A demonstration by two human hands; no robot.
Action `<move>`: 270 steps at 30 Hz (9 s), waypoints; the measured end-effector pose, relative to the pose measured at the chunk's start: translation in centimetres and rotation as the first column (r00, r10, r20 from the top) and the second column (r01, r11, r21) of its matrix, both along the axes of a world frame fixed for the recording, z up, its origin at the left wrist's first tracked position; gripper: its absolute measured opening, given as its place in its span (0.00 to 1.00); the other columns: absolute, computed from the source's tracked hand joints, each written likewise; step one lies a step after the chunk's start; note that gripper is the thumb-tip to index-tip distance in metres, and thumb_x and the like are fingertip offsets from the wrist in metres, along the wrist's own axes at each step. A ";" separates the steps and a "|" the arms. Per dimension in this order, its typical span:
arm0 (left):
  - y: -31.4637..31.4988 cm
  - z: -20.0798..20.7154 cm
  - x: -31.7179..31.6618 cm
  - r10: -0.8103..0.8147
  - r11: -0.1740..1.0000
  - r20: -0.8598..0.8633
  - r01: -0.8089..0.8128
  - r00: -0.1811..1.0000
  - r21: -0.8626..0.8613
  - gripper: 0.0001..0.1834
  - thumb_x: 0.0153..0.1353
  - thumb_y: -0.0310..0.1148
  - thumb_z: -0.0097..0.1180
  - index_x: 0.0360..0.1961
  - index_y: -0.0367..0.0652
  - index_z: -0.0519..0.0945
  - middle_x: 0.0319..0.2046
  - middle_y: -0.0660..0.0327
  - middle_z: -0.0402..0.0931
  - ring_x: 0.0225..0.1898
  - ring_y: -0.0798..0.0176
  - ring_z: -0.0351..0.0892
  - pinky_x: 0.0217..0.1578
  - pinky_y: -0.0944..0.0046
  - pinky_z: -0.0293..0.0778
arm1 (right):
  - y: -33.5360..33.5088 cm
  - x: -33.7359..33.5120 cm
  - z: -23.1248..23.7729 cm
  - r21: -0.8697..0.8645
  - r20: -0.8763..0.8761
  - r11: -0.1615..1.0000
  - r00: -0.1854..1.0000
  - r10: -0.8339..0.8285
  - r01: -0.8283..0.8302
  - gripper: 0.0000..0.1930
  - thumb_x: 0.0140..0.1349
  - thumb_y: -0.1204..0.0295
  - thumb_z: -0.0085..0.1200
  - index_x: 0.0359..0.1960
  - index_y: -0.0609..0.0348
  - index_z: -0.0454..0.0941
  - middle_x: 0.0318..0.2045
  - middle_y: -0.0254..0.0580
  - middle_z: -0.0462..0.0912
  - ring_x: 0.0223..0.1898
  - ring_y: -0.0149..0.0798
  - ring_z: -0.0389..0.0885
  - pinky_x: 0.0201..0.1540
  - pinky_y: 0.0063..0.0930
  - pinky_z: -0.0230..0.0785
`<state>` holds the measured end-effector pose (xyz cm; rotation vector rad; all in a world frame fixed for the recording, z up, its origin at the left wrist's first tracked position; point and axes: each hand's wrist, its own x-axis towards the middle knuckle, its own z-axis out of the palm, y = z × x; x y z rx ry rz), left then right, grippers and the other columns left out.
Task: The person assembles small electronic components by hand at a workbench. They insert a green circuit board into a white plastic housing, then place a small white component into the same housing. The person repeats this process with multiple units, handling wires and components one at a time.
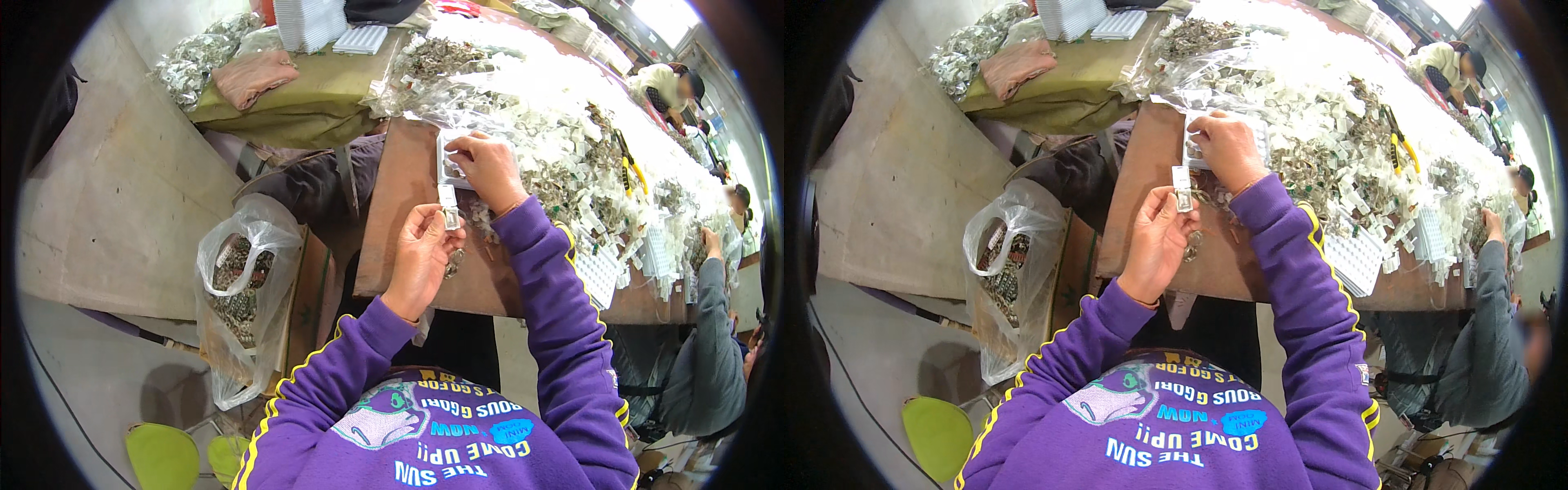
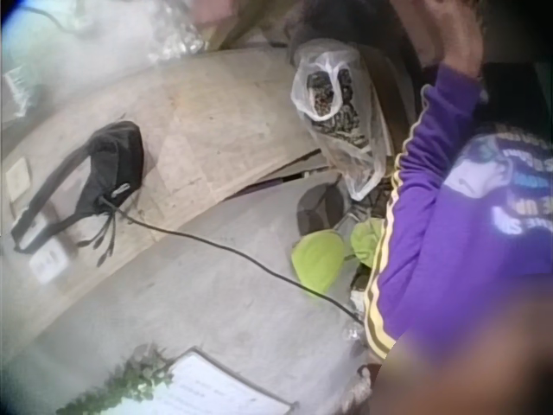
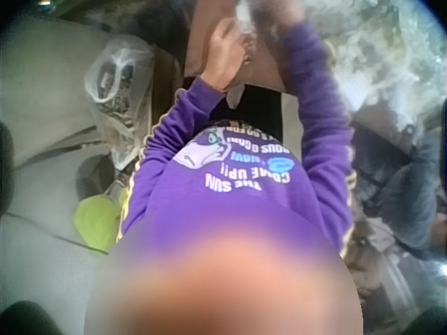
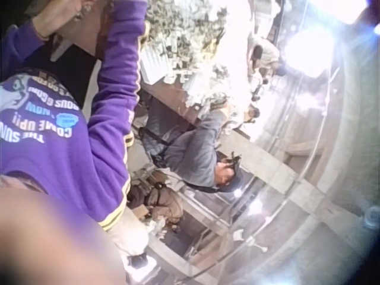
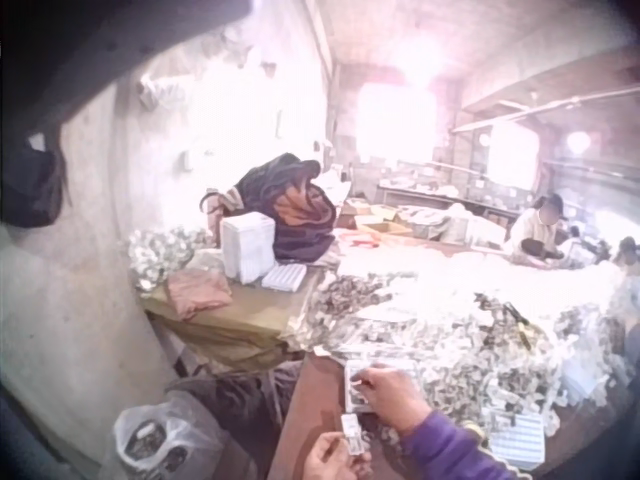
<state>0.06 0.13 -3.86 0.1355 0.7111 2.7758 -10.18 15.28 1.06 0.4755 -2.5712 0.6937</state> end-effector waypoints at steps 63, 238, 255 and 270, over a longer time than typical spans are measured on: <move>-0.1 0.3 -0.1 0.019 1.000 0.004 -0.019 1.000 0.022 0.07 0.73 0.33 0.50 0.46 0.42 0.74 0.37 0.60 0.79 0.35 0.68 0.78 0.42 0.66 0.76 | -1.9 11.6 2.3 -0.110 -0.252 0.972 0.952 0.174 -0.207 0.14 0.54 0.80 0.58 0.43 0.57 0.84 0.37 0.43 0.86 0.38 0.46 0.84 0.40 0.36 0.77; -2.1 0.2 0.2 0.002 0.999 -0.067 0.001 0.998 0.033 0.07 0.69 0.26 0.53 0.46 0.40 0.76 0.43 0.57 0.79 0.44 0.58 0.83 0.50 0.58 0.80 | 2.2 14.7 0.1 0.001 0.080 1.000 0.996 -0.029 0.029 0.04 0.57 0.75 0.59 0.34 0.58 0.83 0.31 0.43 0.82 0.34 0.48 0.82 0.37 0.36 0.75; -2.4 0.7 0.6 -0.089 0.996 -0.068 0.089 0.994 -0.001 0.09 0.68 0.27 0.55 0.48 0.39 0.74 0.42 0.55 0.79 0.46 0.58 0.82 0.54 0.54 0.77 | 2.0 12.8 0.3 -0.465 0.421 0.878 0.900 0.110 0.110 0.06 0.67 0.74 0.54 0.38 0.65 0.75 0.38 0.45 0.86 0.35 0.30 0.85 0.39 0.24 0.78; -2.4 0.8 0.2 -0.171 0.976 -0.122 0.151 0.978 -0.160 0.10 0.69 0.28 0.53 0.49 0.36 0.77 0.44 0.55 0.80 0.45 0.60 0.81 0.50 0.61 0.77 | 0.8 13.5 2.5 -0.891 0.388 0.410 0.799 0.460 0.196 0.08 0.64 0.82 0.56 0.44 0.67 0.77 0.41 0.44 0.85 0.41 0.32 0.85 0.44 0.22 0.78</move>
